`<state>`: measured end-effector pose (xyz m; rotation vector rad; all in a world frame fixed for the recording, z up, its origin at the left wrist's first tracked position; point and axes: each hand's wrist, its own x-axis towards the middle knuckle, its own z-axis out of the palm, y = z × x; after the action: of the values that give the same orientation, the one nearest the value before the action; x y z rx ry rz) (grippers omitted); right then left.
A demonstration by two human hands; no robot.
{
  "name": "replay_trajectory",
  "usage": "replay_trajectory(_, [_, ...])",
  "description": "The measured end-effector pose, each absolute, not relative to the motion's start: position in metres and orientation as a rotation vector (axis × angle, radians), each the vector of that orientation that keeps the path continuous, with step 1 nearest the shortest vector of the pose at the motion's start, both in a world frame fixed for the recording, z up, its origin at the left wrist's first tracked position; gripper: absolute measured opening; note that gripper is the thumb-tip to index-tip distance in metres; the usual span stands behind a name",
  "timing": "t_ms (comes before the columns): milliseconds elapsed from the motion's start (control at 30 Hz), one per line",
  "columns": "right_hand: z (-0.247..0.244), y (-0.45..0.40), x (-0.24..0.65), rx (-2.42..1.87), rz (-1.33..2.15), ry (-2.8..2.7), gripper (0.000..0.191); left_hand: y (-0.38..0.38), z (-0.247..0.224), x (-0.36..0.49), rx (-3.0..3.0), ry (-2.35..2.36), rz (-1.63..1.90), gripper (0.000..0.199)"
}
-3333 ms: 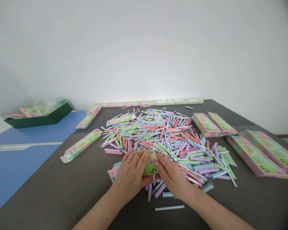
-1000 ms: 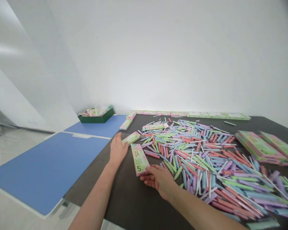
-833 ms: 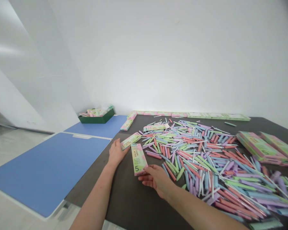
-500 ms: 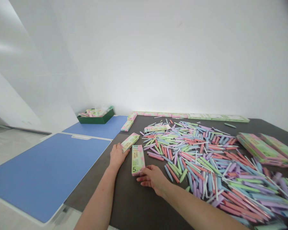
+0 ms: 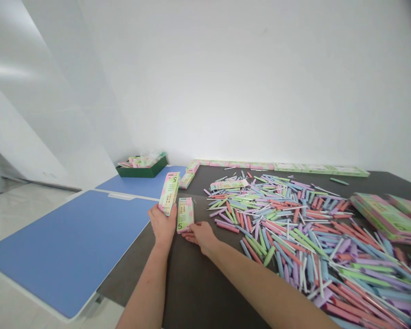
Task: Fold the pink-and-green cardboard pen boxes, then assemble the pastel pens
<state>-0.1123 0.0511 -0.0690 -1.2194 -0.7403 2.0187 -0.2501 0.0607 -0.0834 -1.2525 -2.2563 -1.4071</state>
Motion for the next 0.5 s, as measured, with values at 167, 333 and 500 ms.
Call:
replay_trajectory(167, [-0.072,0.064,-0.136,-1.196,2.028,-0.735,0.034,0.059,-0.082,-0.250,-1.247,-2.290,-1.420,0.057])
replay_trajectory(333, [-0.082,0.075,-0.143,-1.199,1.991,-0.718,0.034,0.058,-0.080,-0.246,-1.264,-2.292,-1.405,0.057])
replay_trajectory(500, [-0.092,0.079,-0.141,-1.218,1.939,-0.691,0.034,0.058,-0.077,-0.243,-1.286,-2.267,-1.405,0.055])
